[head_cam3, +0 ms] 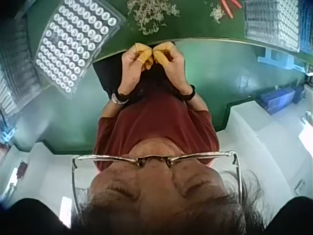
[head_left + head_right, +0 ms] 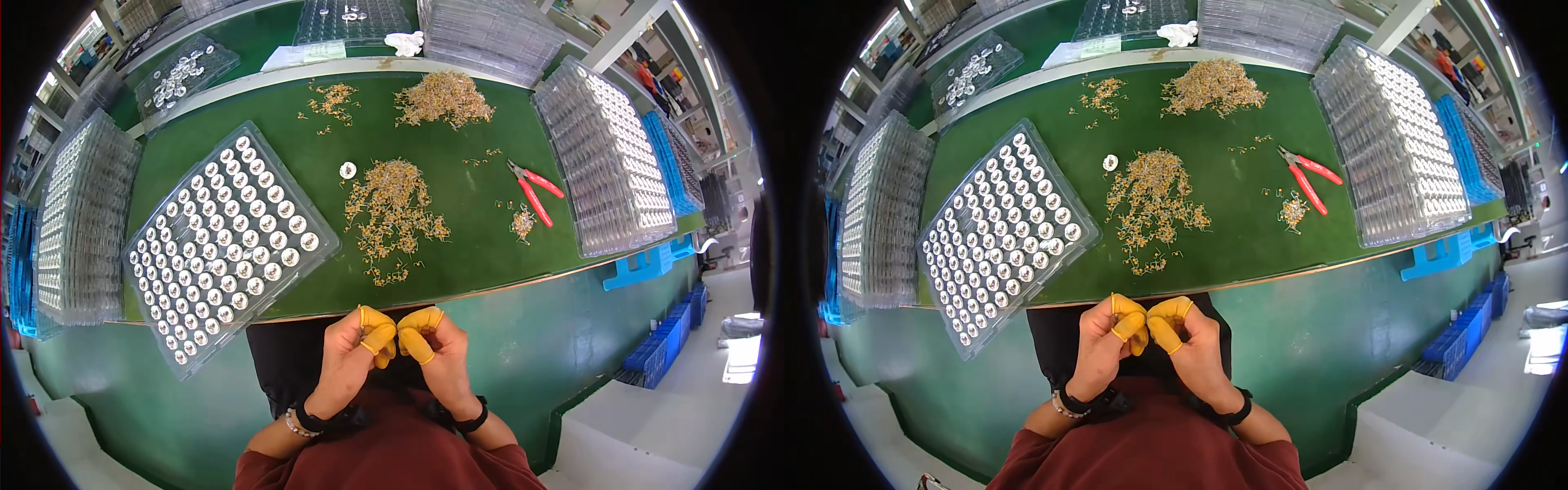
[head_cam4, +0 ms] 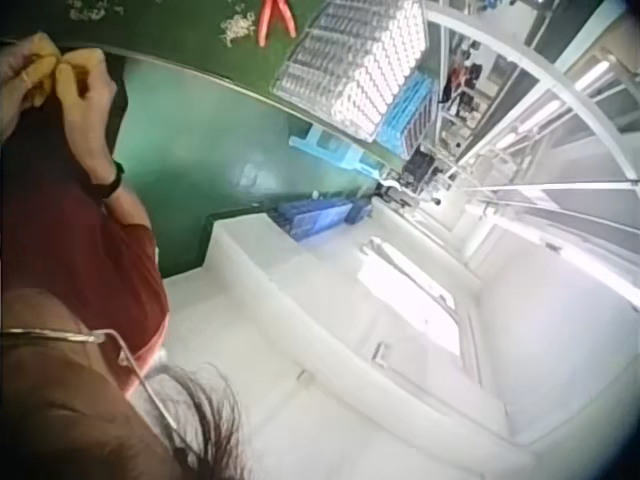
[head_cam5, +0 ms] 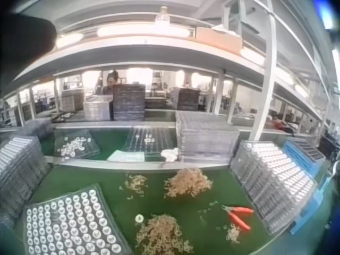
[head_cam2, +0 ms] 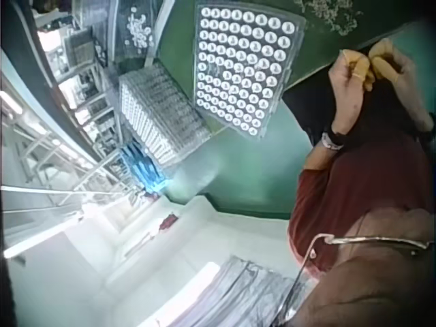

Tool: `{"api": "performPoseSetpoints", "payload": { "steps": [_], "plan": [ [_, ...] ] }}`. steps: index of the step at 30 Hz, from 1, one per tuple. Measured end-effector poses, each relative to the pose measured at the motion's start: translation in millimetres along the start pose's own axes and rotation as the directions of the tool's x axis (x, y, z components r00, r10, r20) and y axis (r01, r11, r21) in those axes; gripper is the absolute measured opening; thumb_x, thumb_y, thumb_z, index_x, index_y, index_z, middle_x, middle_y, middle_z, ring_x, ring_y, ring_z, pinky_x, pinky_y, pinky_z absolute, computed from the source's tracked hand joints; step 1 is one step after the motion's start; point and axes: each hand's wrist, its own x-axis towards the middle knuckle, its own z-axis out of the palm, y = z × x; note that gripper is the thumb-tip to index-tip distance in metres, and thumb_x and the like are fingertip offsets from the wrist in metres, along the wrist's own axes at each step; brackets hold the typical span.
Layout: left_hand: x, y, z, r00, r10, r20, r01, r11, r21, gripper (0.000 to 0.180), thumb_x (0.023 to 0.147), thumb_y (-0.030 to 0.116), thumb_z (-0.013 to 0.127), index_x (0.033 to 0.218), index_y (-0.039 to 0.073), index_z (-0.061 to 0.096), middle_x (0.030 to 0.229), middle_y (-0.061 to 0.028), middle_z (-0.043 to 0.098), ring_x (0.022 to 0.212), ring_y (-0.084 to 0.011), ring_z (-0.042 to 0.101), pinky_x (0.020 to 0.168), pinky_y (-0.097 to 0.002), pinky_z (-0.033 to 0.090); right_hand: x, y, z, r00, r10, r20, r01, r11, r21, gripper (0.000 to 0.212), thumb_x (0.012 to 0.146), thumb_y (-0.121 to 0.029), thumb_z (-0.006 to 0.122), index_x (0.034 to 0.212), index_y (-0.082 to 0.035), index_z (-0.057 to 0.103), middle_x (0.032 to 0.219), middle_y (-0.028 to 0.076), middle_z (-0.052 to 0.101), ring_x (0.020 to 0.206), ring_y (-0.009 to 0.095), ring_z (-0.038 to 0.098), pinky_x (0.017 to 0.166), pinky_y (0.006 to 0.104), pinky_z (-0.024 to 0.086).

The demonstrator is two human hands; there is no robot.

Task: Assembling small electronic components by placing metallic rings into white plastic housings and organizing them in a tray.

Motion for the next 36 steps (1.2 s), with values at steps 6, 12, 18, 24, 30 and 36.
{"api": "performPoseSetpoints", "payload": {
  "steps": [6, 12, 18, 24, 30, 36],
  "plan": [
    [-2, -4, 2, 0.999, 0.032, -0.021, -0.032, 0.999, -0.011, 0.010, 0.095, 0.012, 0.055, 0.091, 0.003, 0.058, 0.069, -0.0016, 0.060, 0.050, -0.0028, 0.046, 0.043, -0.0169, 0.028, -1, 5, 6, 0.998, -0.043, -0.047, 0.036, 0.990, -0.134, 0.010, 0.094, -0.007, 0.057, 0.096, 0.002, 0.055, 0.081, 0.007, 0.061, 0.069, 0.012, 0.057, 0.064, 0.0273, 0.047],
    [1, 0, -2, 1.000, -0.008, -0.021, 0.008, 0.999, 0.039, 0.011, 0.095, 0.013, 0.054, 0.090, 0.004, 0.057, 0.069, -0.0010, 0.060, 0.051, -0.0025, 0.045, 0.043, -0.0171, 0.027, 4, 3, 5, 0.993, -0.116, -0.036, 0.102, 0.957, -0.272, 0.012, 0.091, -0.008, 0.061, 0.098, 0.001, 0.057, 0.083, 0.010, 0.065, 0.068, 0.017, 0.063, 0.063, 0.0292, 0.049],
    [0, 0, -4, 0.999, -0.033, -0.014, 0.033, 0.999, -0.007, 0.012, 0.097, 0.013, 0.054, 0.091, 0.002, 0.057, 0.070, -0.0017, 0.060, 0.054, -0.0041, 0.048, 0.048, -0.0182, 0.036, 3, 3, 9, 0.990, -0.134, -0.050, 0.117, 0.958, -0.260, 0.012, 0.090, -0.007, 0.062, 0.099, 0.001, 0.058, 0.083, 0.010, 0.066, 0.070, 0.018, 0.064, 0.064, 0.0296, 0.050],
    [0, -4, -1, 0.999, -0.008, -0.046, 0.006, 0.999, -0.036, 0.012, 0.096, 0.013, 0.052, 0.089, 0.005, 0.056, 0.068, -0.0005, 0.059, 0.050, -0.0021, 0.042, 0.043, -0.0169, 0.026, 5, 12, 9, 0.956, -0.294, 0.024, 0.266, 0.827, -0.496, 0.012, 0.088, -0.001, 0.061, 0.098, 0.001, 0.056, 0.086, 0.014, 0.065, 0.069, 0.029, 0.063, 0.062, 0.0348, 0.050],
    [-1, 7, -3, 0.995, -0.091, -0.029, 0.090, 0.996, -0.022, 0.013, 0.096, 0.015, 0.052, 0.096, 0.003, 0.058, 0.069, -0.0008, 0.059, 0.050, -0.0019, 0.042, 0.043, -0.0167, 0.025, 4, 7, 3, 0.973, -0.228, -0.024, 0.197, 0.883, -0.427, 0.010, 0.090, -0.004, 0.060, 0.097, 0.001, 0.055, 0.083, 0.011, 0.063, 0.067, 0.022, 0.061, 0.062, 0.0312, 0.049],
    [-13, 4, -17, 0.981, -0.055, 0.185, 0.046, 0.997, 0.054, 0.026, 0.097, 0.001, 0.044, 0.123, 0.003, 0.042, 0.111, -0.0114, 0.057, 0.076, -0.0107, 0.052, 0.059, -0.0205, 0.042, 5, 4, -7, 0.999, -0.037, 0.006, 0.038, 0.990, -0.136, 0.007, 0.094, -0.006, 0.057, 0.095, 0.001, 0.055, 0.081, 0.006, 0.062, 0.068, 0.010, 0.059, 0.065, 0.0247, 0.050]
  ]
}}
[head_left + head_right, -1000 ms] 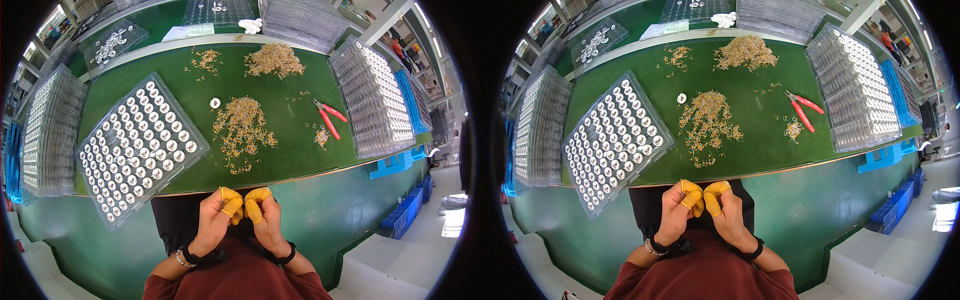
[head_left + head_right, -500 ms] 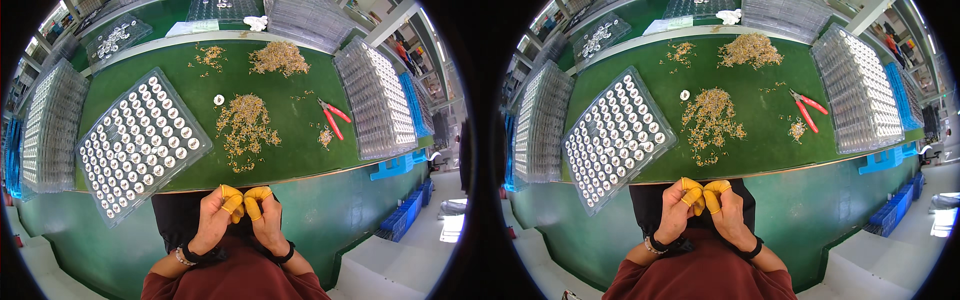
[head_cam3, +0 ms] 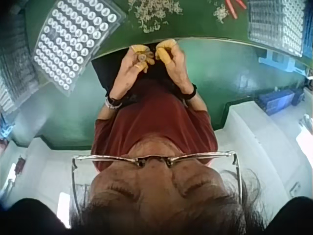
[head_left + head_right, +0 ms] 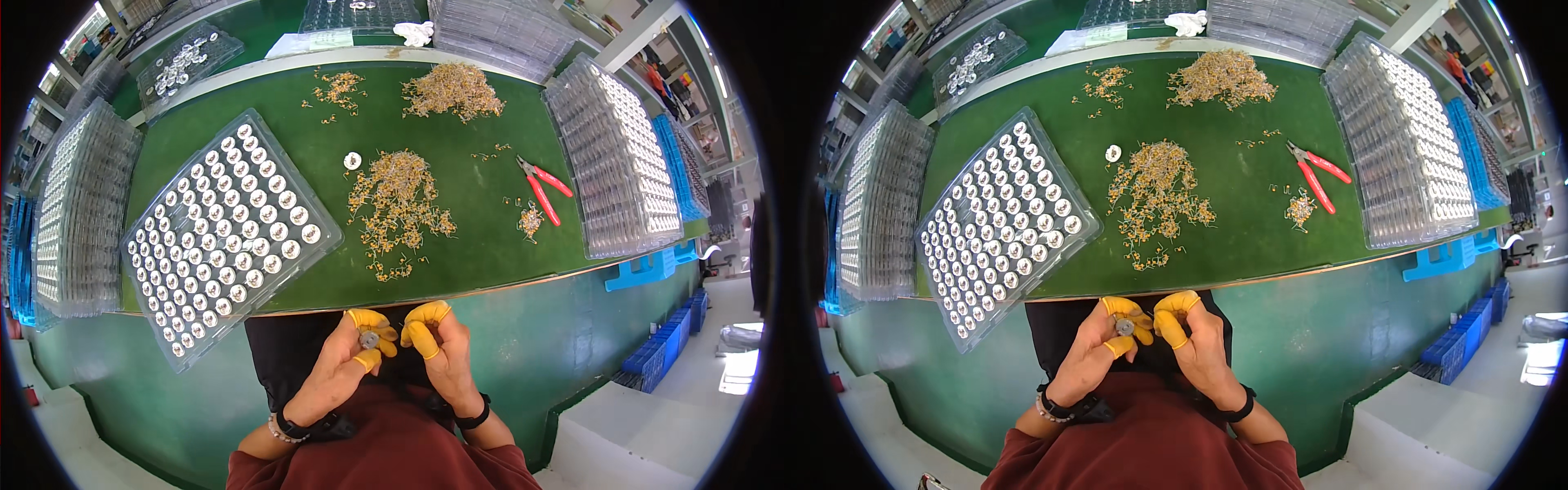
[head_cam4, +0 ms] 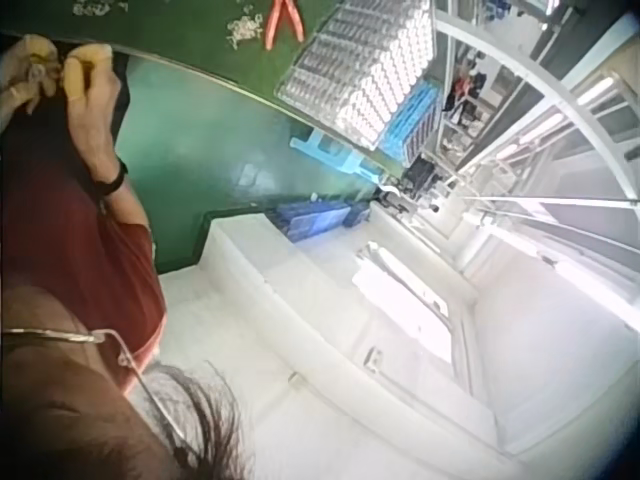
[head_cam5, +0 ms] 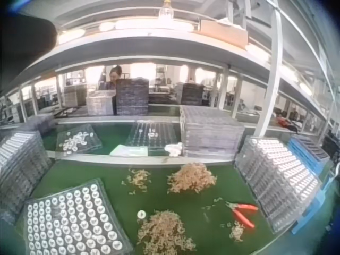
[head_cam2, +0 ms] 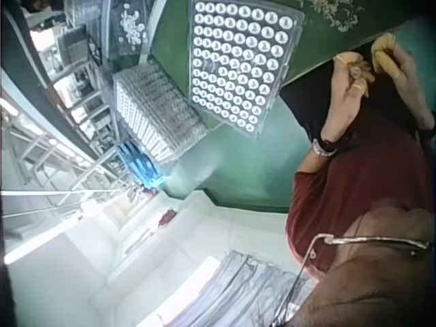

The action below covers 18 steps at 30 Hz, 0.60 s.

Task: Assembling small electronic components by placing metallic rings into white plastic housings and organizing them in a tray.

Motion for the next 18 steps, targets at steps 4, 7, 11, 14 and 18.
{"api": "performPoseSetpoints", "payload": {
  "steps": [4, 7, 11, 14, 18],
  "plan": [
    [-4, 10, 4, 0.996, -0.073, -0.046, 0.072, 0.997, -0.026, 0.027, 0.097, -0.001, 0.040, 0.124, 0.001, 0.039, 0.111, -0.0140, 0.056, 0.081, -0.0136, 0.056, 0.061, -0.0231, 0.047, -4, 1, -1, 0.998, 0.050, 0.032, -0.052, 0.998, 0.047, 0.010, 0.090, -0.007, 0.063, 0.094, 0.001, 0.058, 0.081, 0.007, 0.064, 0.069, 0.014, 0.062, 0.067, 0.0275, 0.050],
    [-7, 14, 7, 0.996, -0.064, -0.061, 0.060, 0.996, -0.070, 0.027, 0.097, -0.004, 0.039, 0.123, 0.000, 0.037, 0.112, -0.0154, 0.054, 0.086, -0.0169, 0.059, 0.065, -0.0266, 0.052, -6, -3, -1, 0.999, 0.014, 0.047, -0.014, 1.000, 0.012, 0.009, 0.087, -0.005, 0.065, 0.092, 0.000, 0.059, 0.082, 0.008, 0.064, 0.069, 0.015, 0.062, 0.066, 0.0279, 0.050],
    [-7, 3, 1, 0.998, -0.018, -0.065, 0.017, 1.000, -0.016, 0.028, 0.095, -0.007, 0.041, 0.122, 0.000, 0.036, 0.111, -0.0147, 0.053, 0.089, -0.0194, 0.060, 0.066, -0.0281, 0.054, -8, -7, -1, 0.992, -0.075, 0.097, 0.086, 0.990, -0.113, 0.013, 0.084, 0.008, 0.062, 0.095, 0.003, 0.057, 0.091, 0.010, 0.062, 0.080, 0.016, 0.062, 0.072, 0.0272, 0.052],
    [-8, 4, -1, 0.998, -0.011, -0.060, 0.009, 1.000, -0.027, 0.028, 0.094, -0.007, 0.046, 0.119, 0.000, 0.039, 0.110, -0.0143, 0.053, 0.088, -0.0198, 0.062, 0.065, -0.0283, 0.054, -8, -10, 0, 0.989, -0.108, 0.105, 0.121, 0.984, -0.128, 0.014, 0.083, 0.009, 0.062, 0.095, 0.003, 0.057, 0.092, 0.009, 0.062, 0.079, 0.016, 0.061, 0.072, 0.0276, 0.052],
    [-8, 1, -6, 1.000, 0.003, 0.005, -0.003, 0.995, -0.096, 0.019, 0.091, 0.001, 0.060, 0.108, -0.002, 0.052, 0.096, -0.0119, 0.059, 0.074, -0.0170, 0.065, 0.054, -0.0252, 0.052, -10, -8, 2, 0.990, -0.088, 0.110, 0.095, 0.994, -0.058, 0.016, 0.083, 0.010, 0.060, 0.097, 0.002, 0.056, 0.094, 0.009, 0.060, 0.081, 0.015, 0.059, 0.074, 0.0275, 0.051]
  ]
}}
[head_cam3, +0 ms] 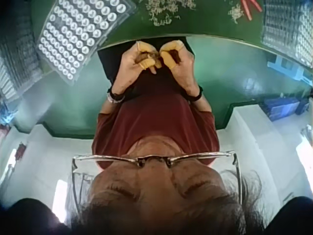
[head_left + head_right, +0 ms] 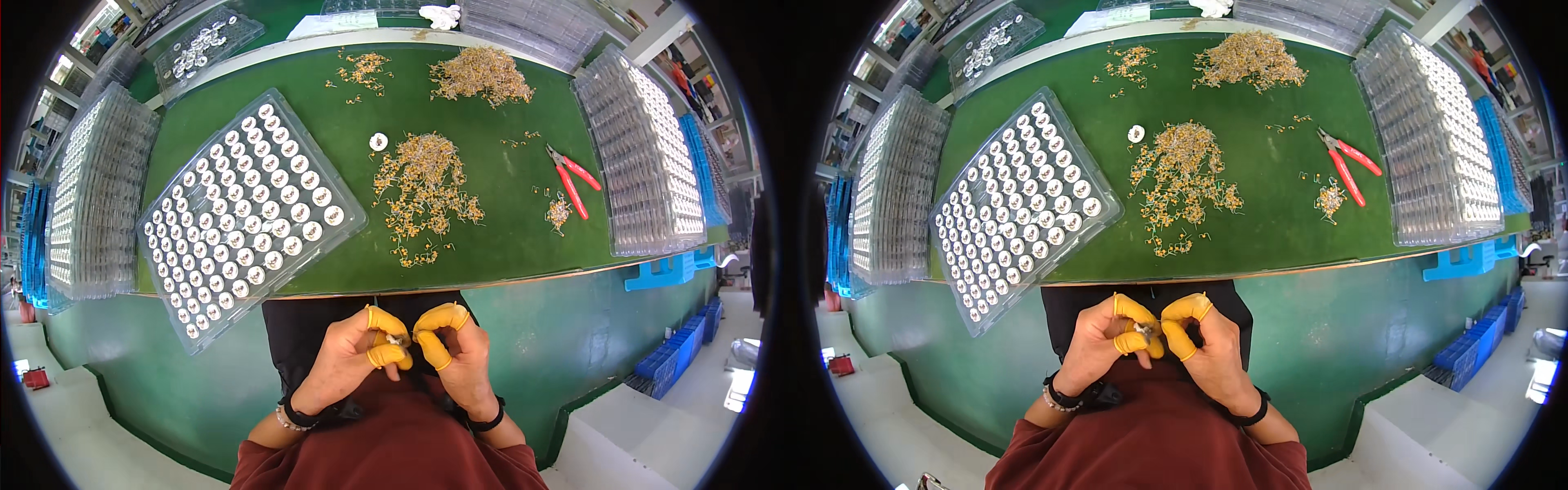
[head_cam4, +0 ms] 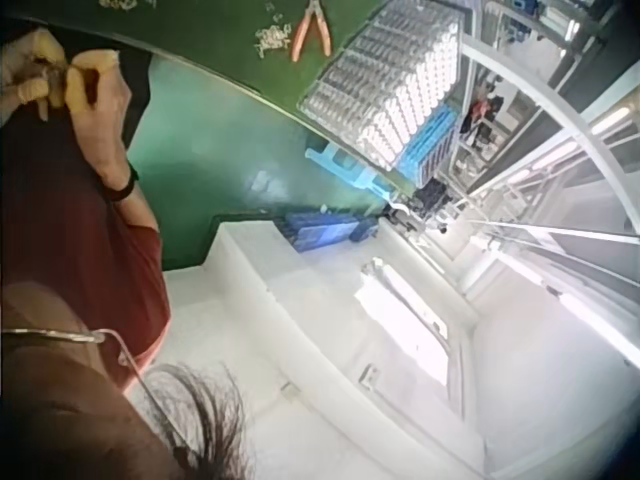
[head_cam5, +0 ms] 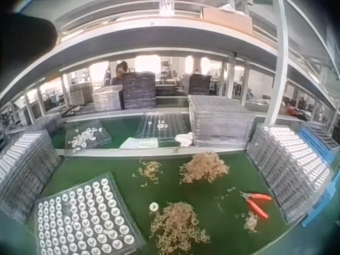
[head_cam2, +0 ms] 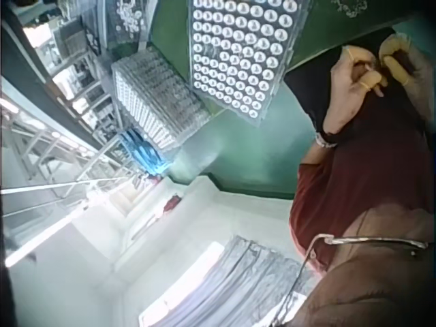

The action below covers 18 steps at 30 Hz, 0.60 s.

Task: Assembling small electronic components by placing metallic rings into white plastic housings and organizing them in a tray.

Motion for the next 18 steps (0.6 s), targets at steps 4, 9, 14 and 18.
{"api": "performPoseSetpoints", "payload": {
  "steps": [4, 9, 14, 18],
  "plan": [
    [5, -6, -5, 0.992, -0.063, -0.113, 0.071, 0.995, 0.072, 0.018, 0.092, 0.015, 0.063, 0.096, -0.002, 0.058, 0.079, -0.0107, 0.065, 0.050, -0.0126, 0.060, 0.038, -0.0200, 0.044, -1, 3, 8, 0.999, 0.009, -0.043, -0.003, 0.991, 0.134, 0.017, 0.082, 0.005, 0.064, 0.097, 0.000, 0.058, 0.088, 0.007, 0.061, 0.077, 0.014, 0.060, 0.069, 0.0268, 0.050],
    [7, -7, -3, 0.989, -0.069, -0.129, 0.075, 0.996, 0.043, 0.017, 0.095, 0.010, 0.056, 0.106, -0.003, 0.058, 0.087, -0.0096, 0.064, 0.061, -0.0132, 0.063, 0.042, -0.0198, 0.046, 0, 8, 17, 0.997, 0.006, -0.082, 0.005, 0.991, 0.136, 0.014, 0.084, 0.004, 0.062, 0.097, 0.001, 0.058, 0.089, 0.008, 0.062, 0.077, 0.015, 0.061, 0.070, 0.0271, 0.050],
    [7, -5, 2, 0.987, -0.085, -0.139, 0.088, 0.996, 0.017, 0.019, 0.097, 0.004, 0.050, 0.112, -0.004, 0.056, 0.101, -0.0113, 0.064, 0.075, -0.0169, 0.066, 0.051, -0.0240, 0.054, 1, 13, 13, 0.993, 0.097, -0.071, -0.089, 0.991, 0.102, 0.013, 0.089, 0.006, 0.058, 0.101, 0.002, 0.055, 0.096, 0.006, 0.059, 0.084, 0.012, 0.058, 0.078, 0.0261, 0.049],
    [7, -7, 0, 0.985, -0.093, -0.147, 0.099, 0.995, 0.033, 0.017, 0.094, 0.003, 0.055, 0.109, -0.005, 0.058, 0.098, -0.0112, 0.065, 0.075, -0.0173, 0.067, 0.050, -0.0240, 0.054, 2, 9, 10, 0.990, 0.093, -0.102, -0.078, 0.986, 0.150, 0.011, 0.089, 0.005, 0.059, 0.099, 0.001, 0.056, 0.095, 0.006, 0.059, 0.084, 0.012, 0.058, 0.077, 0.0256, 0.049]
  ]
}}
